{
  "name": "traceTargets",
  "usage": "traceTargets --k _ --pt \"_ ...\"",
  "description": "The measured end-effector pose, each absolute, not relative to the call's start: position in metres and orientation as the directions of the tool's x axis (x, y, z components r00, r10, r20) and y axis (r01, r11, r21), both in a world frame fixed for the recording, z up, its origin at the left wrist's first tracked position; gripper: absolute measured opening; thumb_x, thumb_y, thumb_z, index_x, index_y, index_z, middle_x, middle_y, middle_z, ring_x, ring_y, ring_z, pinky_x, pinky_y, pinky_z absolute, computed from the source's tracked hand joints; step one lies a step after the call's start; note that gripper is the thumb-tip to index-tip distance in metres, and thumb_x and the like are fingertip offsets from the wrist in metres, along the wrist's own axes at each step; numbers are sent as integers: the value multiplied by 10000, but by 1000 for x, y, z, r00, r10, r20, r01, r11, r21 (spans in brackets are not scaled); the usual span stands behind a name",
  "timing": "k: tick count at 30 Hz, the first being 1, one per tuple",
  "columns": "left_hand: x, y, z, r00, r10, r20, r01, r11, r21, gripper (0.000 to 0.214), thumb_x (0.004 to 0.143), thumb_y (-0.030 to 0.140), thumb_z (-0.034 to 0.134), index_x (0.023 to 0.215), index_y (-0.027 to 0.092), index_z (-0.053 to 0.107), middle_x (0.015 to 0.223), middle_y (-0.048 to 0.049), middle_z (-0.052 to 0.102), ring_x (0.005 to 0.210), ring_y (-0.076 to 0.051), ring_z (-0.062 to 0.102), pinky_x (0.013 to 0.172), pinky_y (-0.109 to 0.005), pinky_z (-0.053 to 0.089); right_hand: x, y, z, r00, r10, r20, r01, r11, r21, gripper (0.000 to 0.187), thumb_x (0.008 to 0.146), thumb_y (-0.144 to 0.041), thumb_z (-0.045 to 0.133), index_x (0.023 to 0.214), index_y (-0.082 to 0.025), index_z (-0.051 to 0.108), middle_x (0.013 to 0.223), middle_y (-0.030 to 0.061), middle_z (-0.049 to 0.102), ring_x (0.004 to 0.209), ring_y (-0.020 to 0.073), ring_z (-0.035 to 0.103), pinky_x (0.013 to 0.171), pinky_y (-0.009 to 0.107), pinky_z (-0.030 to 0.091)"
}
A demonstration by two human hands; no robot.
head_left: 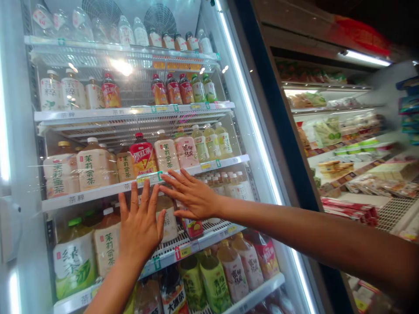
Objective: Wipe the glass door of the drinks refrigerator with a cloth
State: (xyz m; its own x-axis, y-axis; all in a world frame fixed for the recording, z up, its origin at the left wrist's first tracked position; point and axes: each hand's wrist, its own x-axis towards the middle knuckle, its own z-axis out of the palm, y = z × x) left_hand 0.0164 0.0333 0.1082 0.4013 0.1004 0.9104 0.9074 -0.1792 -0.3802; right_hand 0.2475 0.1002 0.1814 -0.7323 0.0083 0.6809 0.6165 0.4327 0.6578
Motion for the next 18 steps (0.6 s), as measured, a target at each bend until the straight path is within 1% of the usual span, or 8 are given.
traceTargets --k 2,6,7,10,12,14,16,18 --pt "15 31 99 385 113 916 914 -183 -361 828 971 439 540 1645 281 84 1723 -78 122 1603 -340 -23 1279 -666 -8 252 102 182 -710 21 704 640 436 632 820 1010 -705 227 1645 -297 -92 1745 -6 54 1611 231 -40 1324 525 94" --pt "14 28 86 360 132 924 926 -173 -336 833 964 435 553 1640 321 80 1727 -63 93 1602 -348 -27 1262 -710 -5 262 109 183 -190 145 971 931 341 131 737 1060 -552 195 1627 -255 -169 1745 25 -2 1595 296 -113 1295 628 64" --pt "14 27 83 356 137 924 928 -172 -332 833 963 429 554 1640 323 81 1727 -62 87 1602 -348 -27 1259 -717 -4 260 109 172 -195 142 970 926 352 134 758 1060 -532 239 1622 -253 -187 1744 31 4 1594 303 -111 1291 636 89" --pt "13 26 74 345 154 926 931 -179 -317 831 959 405 559 1641 321 90 1728 -67 81 1602 -353 -17 1253 -730 11 254 102 129 -642 45 766 684 485 545 818 1049 -512 362 1622 -289 -178 1739 4 79 1609 246 -5 1306 545 191" --pt "13 25 66 336 167 927 934 -189 -304 840 951 406 569 1641 324 96 1728 -68 80 1602 -358 -3 1250 -737 14 259 99 116 -779 1 627 534 524 663 805 1055 -485 360 1615 -305 -189 1736 -10 97 1608 216 65 1311 510 208" --pt "12 23 56 328 182 927 936 -194 -293 846 946 406 573 1641 326 97 1728 -67 76 1603 -358 0 1248 -742 3 271 101 123 -629 67 775 694 497 521 789 1064 -430 319 1584 -319 -264 1736 -16 61 1607 245 72 1306 572 177" --pt "12 20 46 321 196 926 940 -188 -286 833 953 381 563 1642 319 99 1728 -70 75 1603 -352 -4 1249 -741 0 282 105 132 -259 144 955 894 411 180 777 1063 -342 271 1543 -329 -341 1734 -22 16 1604 286 40 1288 652 140" --pt "12 17 36 317 212 925 943 -173 -283 821 960 345 550 1642 309 95 1726 -79 78 1604 -344 -8 1250 -738 8 281 107 124 -65 146 987 925 381 4 797 1052 -293 264 1520 -307 -382 1731 -9 -23 1600 300 -6 1281 673 136"
